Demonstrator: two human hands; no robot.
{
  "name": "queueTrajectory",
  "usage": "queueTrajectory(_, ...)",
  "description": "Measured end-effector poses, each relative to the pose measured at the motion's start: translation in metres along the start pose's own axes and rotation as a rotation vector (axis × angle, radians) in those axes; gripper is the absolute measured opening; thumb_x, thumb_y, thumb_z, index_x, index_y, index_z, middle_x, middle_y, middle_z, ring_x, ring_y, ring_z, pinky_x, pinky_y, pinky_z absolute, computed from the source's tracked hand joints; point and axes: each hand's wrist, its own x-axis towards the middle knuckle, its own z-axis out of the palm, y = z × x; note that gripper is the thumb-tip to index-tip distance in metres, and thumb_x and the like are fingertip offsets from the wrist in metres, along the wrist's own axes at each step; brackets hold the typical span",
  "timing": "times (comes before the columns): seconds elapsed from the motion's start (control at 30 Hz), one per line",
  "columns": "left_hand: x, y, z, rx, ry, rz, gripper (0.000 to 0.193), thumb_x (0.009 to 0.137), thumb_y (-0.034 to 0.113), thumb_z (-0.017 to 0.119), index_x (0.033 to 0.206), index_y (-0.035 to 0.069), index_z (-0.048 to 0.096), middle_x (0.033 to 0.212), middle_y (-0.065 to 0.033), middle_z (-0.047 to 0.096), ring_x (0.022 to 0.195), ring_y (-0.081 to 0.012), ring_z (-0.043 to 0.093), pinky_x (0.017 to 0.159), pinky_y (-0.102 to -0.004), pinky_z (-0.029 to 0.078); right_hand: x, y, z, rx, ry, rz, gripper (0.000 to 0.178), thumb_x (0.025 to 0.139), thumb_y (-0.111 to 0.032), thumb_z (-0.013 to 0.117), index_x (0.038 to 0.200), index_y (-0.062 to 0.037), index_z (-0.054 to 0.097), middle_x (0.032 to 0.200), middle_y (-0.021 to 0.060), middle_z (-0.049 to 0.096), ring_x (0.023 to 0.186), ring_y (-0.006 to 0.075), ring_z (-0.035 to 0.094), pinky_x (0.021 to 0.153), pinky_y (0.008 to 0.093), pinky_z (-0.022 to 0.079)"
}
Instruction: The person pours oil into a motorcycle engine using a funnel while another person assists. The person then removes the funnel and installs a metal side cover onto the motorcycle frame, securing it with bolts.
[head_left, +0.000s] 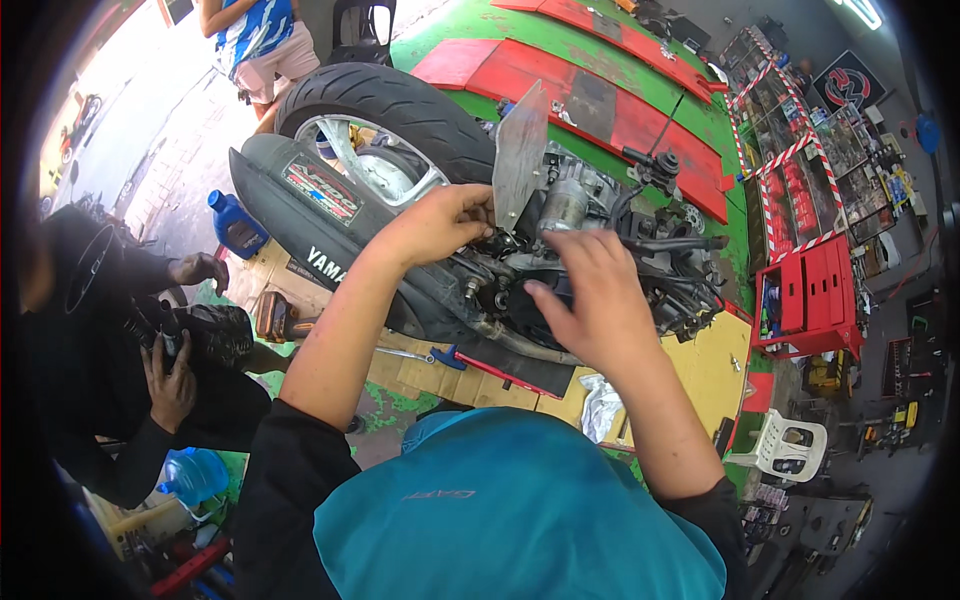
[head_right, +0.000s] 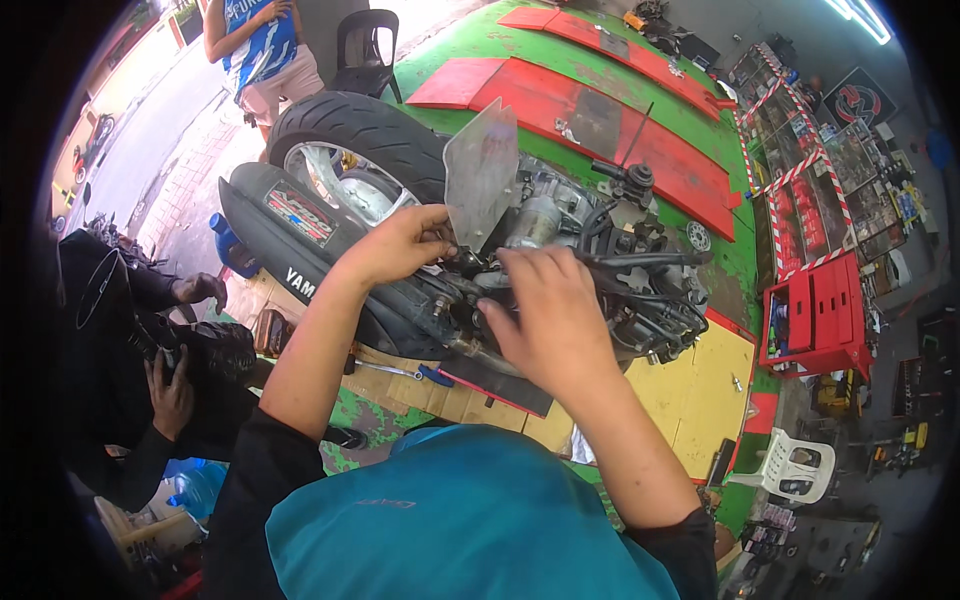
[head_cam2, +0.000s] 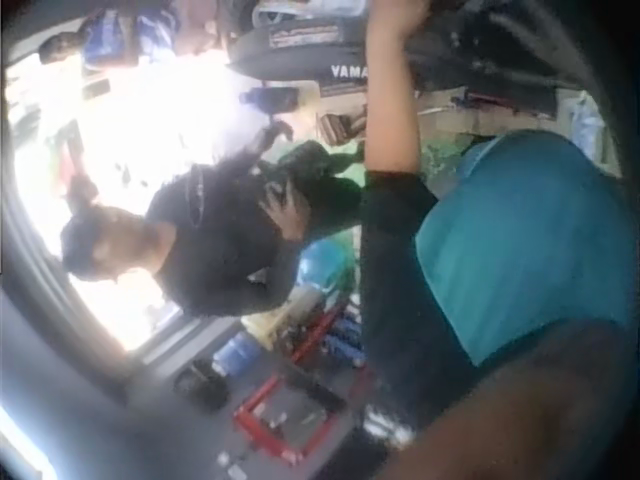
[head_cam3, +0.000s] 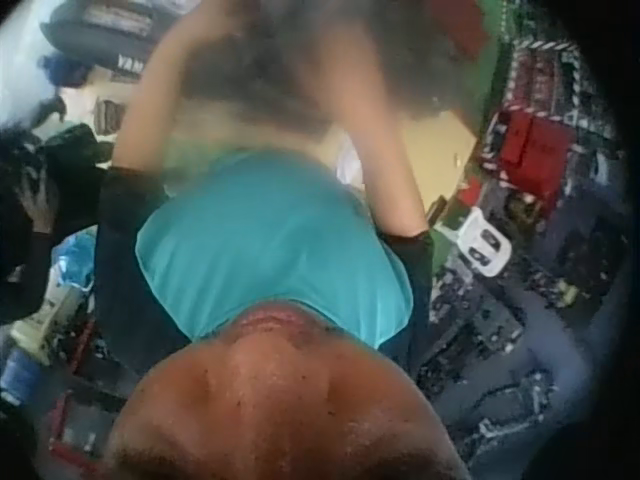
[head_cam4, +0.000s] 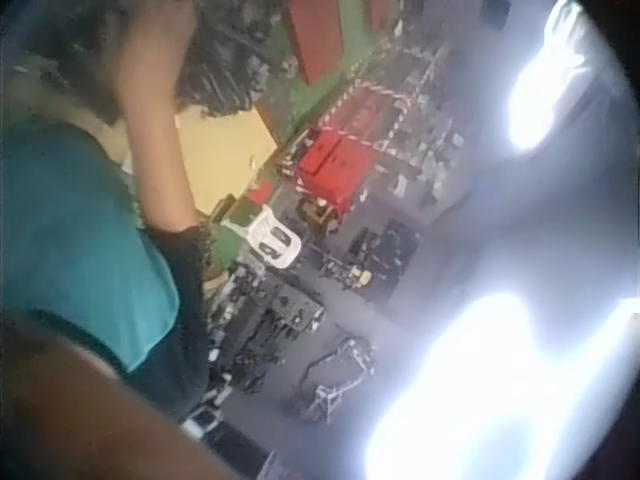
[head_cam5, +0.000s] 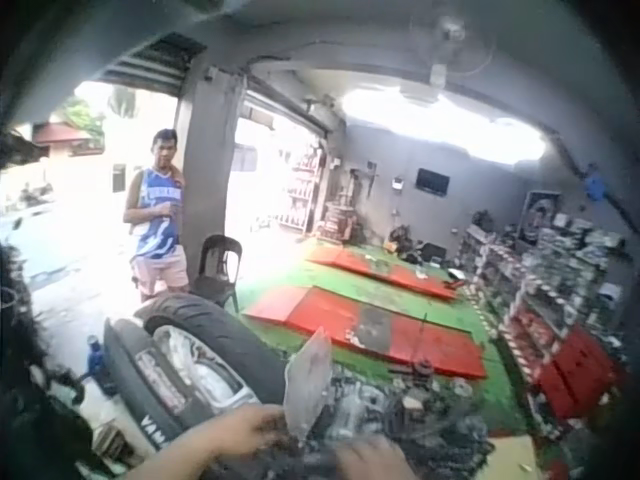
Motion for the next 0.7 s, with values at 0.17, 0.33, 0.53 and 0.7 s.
queueTrajectory(0.17,-0.002,-0.001,0.0,-0.058,0.015,0.037,0.029,0.087,-0.01,0.065,0.114,-0.002,0.066,0.096,-0.0121,0.074,0.092,-0.0208,0.072,0.084,-0.0348,0.057,0.027,-0.002,0.034,-0.233,-0.113,0.074,0.04,0.088,-0.022,0.077,0.119,0.0015,0.066,0.113,0.0147,0.068,0.108,0.0328,0.061,0.094,0.0451,0.047)
queueTrajectory(0.33,-0.006,0.01,-0.002,0.04,0.038,0.062,0.029,0.087,-0.009,0.066,0.115,-0.004,0.066,0.099,-0.0151,0.076,0.096,-0.023,0.076,0.085,-0.0352,0.058,0.031,0.019,0.058,-0.205,-0.118,0.077,0.019,0.086,-0.022,0.078,0.093,-0.0051,0.071,0.101,0.0113,0.064,0.104,0.0331,0.058,0.089,0.048,0.045)
queueTrajectory(0.53,-0.004,0.015,-0.004,0.006,0.015,0.087,0.028,0.087,-0.009,0.065,0.114,-0.003,0.066,0.097,-0.0161,0.075,0.091,-0.0249,0.075,0.083,-0.0367,0.058,0.031,0.03,0.054,-0.045,-0.113,0.154,0.013,0.085,-0.014,0.077,0.091,-0.0048,0.072,0.099,0.0117,0.062,0.101,0.0349,0.057,0.089,0.0473,0.046)
queueTrajectory(0.7,-0.012,0.01,-0.006,0.084,0.027,0.056,0.028,0.088,-0.009,0.061,0.114,-0.002,0.068,0.099,-0.018,0.075,0.094,-0.031,0.075,0.085,-0.0391,0.057,0.033,0.033,0.053,0.011,-0.092,0.166,0.016,0.082,-0.009,0.079,0.094,-0.0021,0.072,0.096,0.0115,0.063,0.097,0.0347,0.057,0.087,0.046,0.047)
